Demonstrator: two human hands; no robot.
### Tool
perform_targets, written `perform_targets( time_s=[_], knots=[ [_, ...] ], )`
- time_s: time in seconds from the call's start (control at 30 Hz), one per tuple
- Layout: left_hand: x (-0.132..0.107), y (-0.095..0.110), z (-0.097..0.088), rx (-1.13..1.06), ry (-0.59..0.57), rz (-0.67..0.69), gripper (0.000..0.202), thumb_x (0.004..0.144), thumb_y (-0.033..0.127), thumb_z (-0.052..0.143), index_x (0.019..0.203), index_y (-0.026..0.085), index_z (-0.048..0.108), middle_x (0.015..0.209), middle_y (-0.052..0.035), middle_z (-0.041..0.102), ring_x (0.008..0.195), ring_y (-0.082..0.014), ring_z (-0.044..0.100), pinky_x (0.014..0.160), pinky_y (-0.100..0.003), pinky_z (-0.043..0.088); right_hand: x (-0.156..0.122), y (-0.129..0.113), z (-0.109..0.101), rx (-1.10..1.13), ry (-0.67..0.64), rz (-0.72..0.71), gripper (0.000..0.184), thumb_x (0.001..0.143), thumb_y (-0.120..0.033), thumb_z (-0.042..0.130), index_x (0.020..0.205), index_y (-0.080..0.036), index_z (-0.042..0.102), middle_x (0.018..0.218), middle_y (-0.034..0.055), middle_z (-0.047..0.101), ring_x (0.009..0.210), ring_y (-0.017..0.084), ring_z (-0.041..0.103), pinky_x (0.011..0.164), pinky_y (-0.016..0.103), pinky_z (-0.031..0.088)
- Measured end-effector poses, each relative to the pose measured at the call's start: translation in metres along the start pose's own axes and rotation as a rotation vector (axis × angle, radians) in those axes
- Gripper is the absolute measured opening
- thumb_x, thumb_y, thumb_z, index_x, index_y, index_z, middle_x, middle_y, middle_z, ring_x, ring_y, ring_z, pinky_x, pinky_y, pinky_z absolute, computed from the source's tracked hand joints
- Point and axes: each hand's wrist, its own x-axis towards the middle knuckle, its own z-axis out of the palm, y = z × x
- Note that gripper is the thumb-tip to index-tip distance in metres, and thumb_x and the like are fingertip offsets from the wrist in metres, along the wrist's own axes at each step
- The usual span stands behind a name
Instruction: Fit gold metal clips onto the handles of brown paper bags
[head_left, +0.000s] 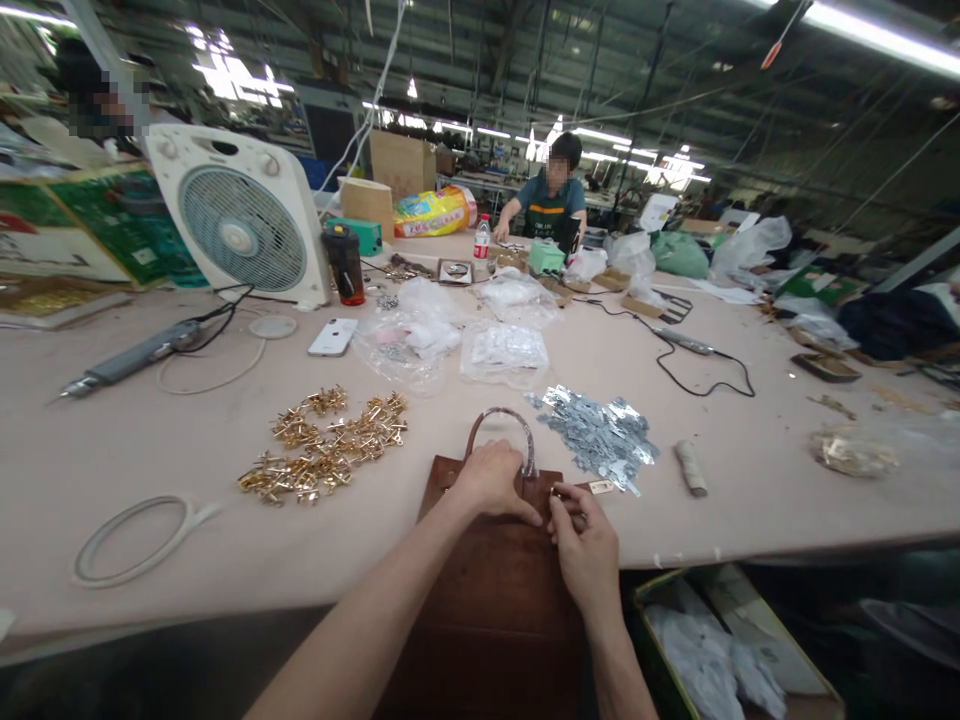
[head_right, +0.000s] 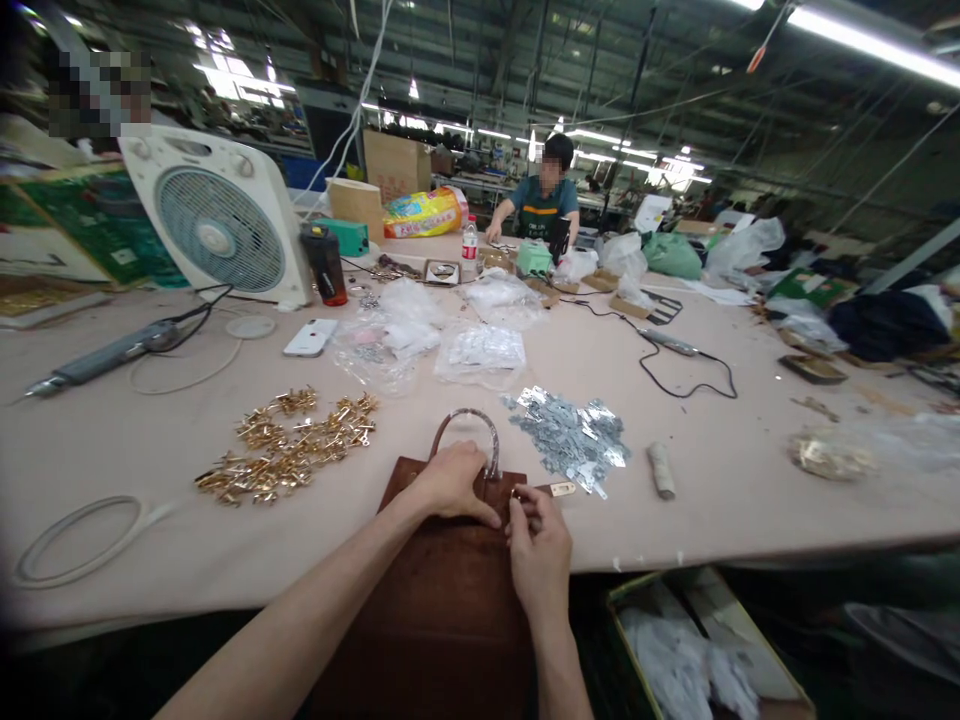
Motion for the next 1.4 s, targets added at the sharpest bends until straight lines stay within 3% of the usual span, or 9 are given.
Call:
perform_targets(
  time_s=[0.33,1.03,1.27,1.4],
  knots=[
    [0.001,-0.001,0.004,0.005,0.013,0.005,0.086,0.059,0.093,0.067,0.101,0.018,0.067,0.111,-0.0148,0.066,0.108,-0.0367,0.062,0.095,-0.045,0.05,-0.002,0.014,0.005,-0.28,0.108,-0.183,0.042,0.096,-0.055,0.059,0.113,-0.019,0.072,0.1,0.0122,0.073,0.082,0.024,0.07,0.073,0.038,0.061],
    [-0.005,0.003,0.0,-0.029,0.059,0.013,0.075,0.063,0.088,0.071,0.095,0.021,0.064,0.107,-0.0116,0.066,0.103,-0.0343,0.064,0.088,-0.042,0.051,0.002,0.002,0.01,-0.473,0.113,-0.244,0.042,0.099,-0.052,0.055,0.111,-0.017,0.076,0.091,0.0113,0.072,0.074,0.024,0.069,0.075,0.038,0.058],
    [-0.005,0.001,0.001,-0.055,0.064,0.003,0.074,0.058,0.084,0.078,0.094,0.021,0.063,0.107,-0.0104,0.066,0.102,-0.0328,0.065,0.088,-0.04,0.051,0.001,0.002,0.007,-0.414,0.092,-0.22,0.047,0.099,-0.055,0.053,0.115,-0.019,0.078,0.094,0.0124,0.074,0.082,0.025,0.069,0.077,0.038,0.057],
    [-0.007,0.003,-0.001,-0.065,0.065,0.004,0.065,0.063,0.077,0.078,0.093,0.021,0.064,0.106,-0.0103,0.067,0.099,-0.0317,0.065,0.085,-0.039,0.052,0.0,0.004,0.0,-0.204,-0.016,-0.065,0.052,0.097,-0.059,0.057,0.122,-0.018,0.077,0.081,0.0069,0.071,0.066,0.021,0.065,0.061,0.032,0.056]
  ],
)
